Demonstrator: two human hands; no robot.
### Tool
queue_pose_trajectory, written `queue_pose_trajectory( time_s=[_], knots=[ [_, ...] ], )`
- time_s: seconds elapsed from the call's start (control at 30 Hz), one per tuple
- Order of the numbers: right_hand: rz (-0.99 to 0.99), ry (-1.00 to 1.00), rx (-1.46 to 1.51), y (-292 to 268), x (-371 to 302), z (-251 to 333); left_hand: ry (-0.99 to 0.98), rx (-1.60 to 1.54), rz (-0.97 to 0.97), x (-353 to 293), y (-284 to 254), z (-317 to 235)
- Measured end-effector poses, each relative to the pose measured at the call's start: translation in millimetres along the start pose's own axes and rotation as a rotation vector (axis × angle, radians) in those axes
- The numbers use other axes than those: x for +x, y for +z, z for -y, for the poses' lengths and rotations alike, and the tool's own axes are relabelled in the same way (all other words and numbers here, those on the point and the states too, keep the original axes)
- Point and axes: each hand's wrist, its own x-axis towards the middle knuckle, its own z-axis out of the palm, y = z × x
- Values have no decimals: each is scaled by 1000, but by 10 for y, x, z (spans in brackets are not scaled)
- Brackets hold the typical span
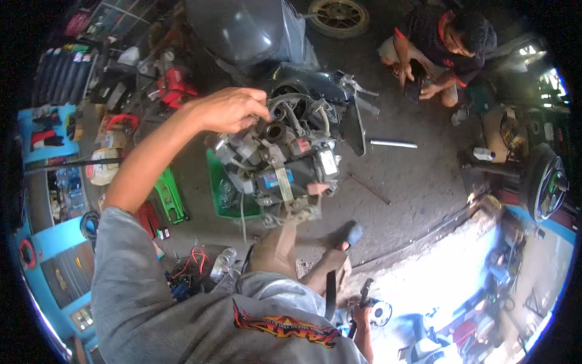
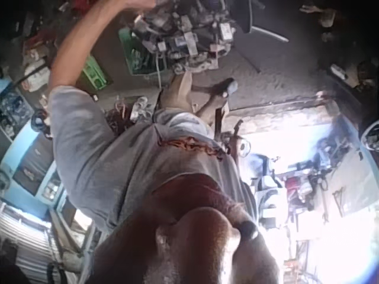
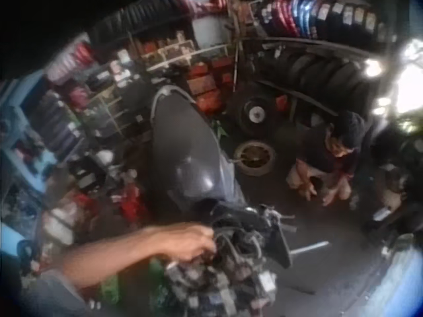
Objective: Servicing and replacing parts in a motorcycle engine or frame.
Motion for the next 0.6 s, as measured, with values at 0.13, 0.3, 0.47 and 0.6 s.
queue_pose_trajectory(
  time_s=[0.13,0.3,0.47,0.6],
  knots=[
    [12,-12,-8,382,-475,490,194,-72,97,93,18,389],
    [116,150,214,349,-1432,1588,426,-129,155,325,52,534],
    [108,-6,126,963,-1520,1505,473,-70,168,265,341,752],
    [172,63,296,1028,-1713,1800,563,-145,159,299,230,559]
  ],
)
